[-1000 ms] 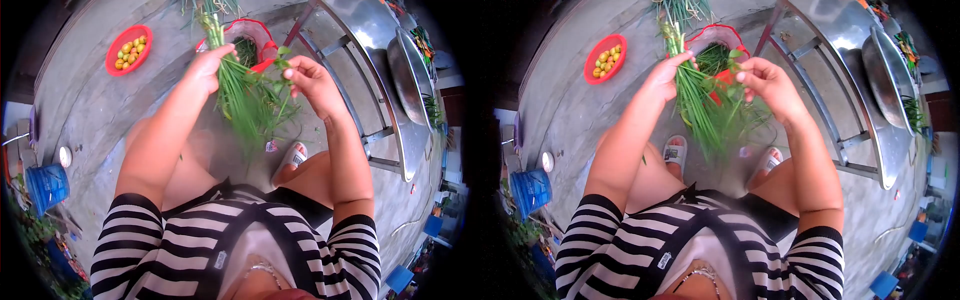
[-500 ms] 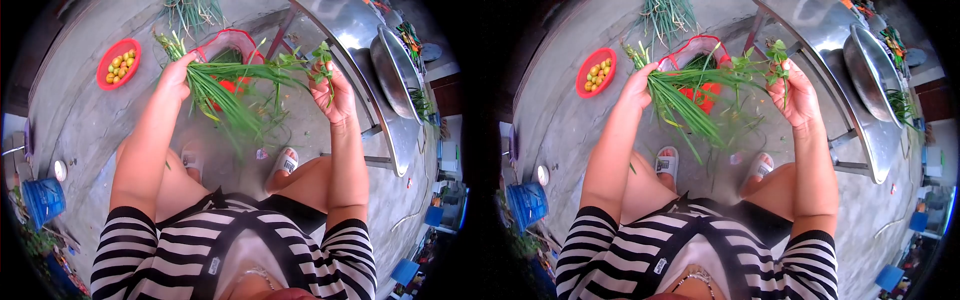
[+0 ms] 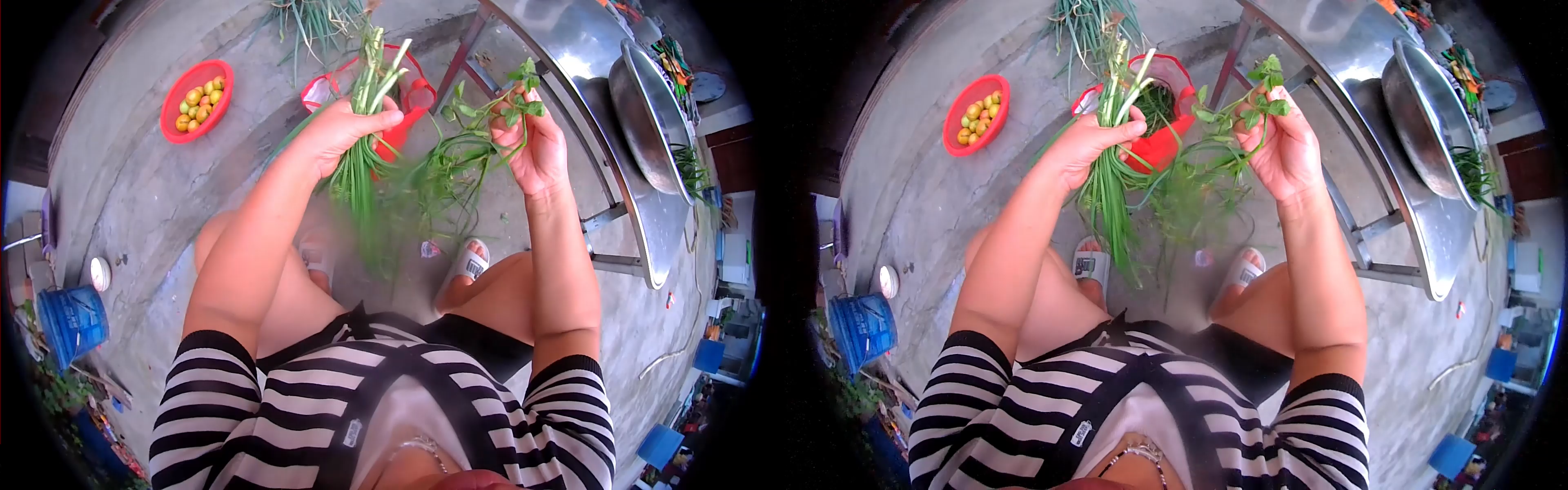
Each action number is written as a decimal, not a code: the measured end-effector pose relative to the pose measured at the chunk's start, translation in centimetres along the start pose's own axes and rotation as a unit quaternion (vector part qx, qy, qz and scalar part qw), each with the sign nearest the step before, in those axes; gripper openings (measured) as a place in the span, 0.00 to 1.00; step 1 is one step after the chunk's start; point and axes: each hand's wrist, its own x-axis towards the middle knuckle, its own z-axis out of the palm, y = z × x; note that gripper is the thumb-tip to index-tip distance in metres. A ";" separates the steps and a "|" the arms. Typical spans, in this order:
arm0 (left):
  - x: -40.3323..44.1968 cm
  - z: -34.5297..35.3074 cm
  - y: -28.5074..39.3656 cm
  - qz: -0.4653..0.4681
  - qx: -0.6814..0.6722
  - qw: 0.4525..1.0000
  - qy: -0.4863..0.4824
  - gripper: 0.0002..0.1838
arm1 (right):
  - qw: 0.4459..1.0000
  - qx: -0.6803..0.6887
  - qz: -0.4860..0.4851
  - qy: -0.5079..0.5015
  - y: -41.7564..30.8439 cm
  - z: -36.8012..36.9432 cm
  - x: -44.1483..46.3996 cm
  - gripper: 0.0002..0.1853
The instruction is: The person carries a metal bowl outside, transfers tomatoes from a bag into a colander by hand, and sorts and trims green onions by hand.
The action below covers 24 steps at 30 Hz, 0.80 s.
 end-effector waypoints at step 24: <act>0.5 4.8 -3.5 0.034 -0.027 0.999 -0.018 0.22 | 0.981 0.148 -0.052 -0.115 0.4 2.8 1.2 0.05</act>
